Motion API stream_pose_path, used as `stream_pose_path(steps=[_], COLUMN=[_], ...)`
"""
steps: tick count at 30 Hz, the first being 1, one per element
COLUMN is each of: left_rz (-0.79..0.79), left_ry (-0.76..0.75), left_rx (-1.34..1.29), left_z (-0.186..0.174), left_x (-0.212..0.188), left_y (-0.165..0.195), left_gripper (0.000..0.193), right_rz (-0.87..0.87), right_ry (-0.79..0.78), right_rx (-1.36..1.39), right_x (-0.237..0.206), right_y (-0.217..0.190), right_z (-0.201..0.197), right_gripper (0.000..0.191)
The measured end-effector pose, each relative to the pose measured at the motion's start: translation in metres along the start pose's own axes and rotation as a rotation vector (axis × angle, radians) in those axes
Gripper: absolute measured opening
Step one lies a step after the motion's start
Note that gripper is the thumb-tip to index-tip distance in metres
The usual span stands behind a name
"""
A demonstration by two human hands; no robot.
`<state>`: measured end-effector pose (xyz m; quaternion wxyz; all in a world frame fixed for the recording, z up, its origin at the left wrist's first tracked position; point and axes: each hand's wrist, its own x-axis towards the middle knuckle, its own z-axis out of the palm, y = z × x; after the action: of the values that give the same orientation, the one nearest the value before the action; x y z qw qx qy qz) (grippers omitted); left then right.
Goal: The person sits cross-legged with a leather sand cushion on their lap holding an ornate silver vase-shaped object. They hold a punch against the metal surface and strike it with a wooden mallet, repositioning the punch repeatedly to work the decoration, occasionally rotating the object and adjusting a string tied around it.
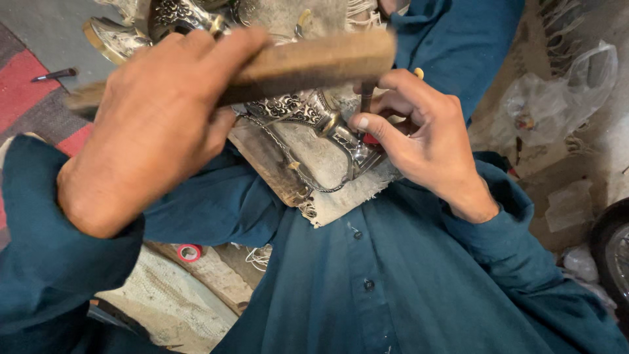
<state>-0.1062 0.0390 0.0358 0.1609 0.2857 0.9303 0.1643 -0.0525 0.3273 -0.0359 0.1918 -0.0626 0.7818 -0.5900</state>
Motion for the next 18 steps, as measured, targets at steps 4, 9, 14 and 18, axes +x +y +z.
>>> stream_pose_path(steps=[4,9,14,18], left_rz=[0.032,0.001,0.033,0.011], left_ry=[0.098,0.101,0.103,0.025], left_rx=[-0.155,-0.256,-0.138,0.073], left_z=[0.0021,0.0035,0.0029,0.0032], left_x=[-0.0002,-0.0011,-0.0019,-0.0016], left_y=[-0.0014,-0.004,-0.0047,-0.0064], left_gripper=[0.073,0.077,0.072,0.065], right_rz=[0.002,-0.001,0.028,0.002], right_ry=[0.012,0.0,-0.009,0.001], right_rx=[0.009,-0.017,0.032,0.0], right_x=[-0.0007,-0.0014,-0.0009,0.0001], right_y=[0.0018,0.0012,-0.0005,-0.0004], right_z=[0.0012,0.0006,0.0009,0.001], right_gripper=[0.032,0.031,0.03,0.033])
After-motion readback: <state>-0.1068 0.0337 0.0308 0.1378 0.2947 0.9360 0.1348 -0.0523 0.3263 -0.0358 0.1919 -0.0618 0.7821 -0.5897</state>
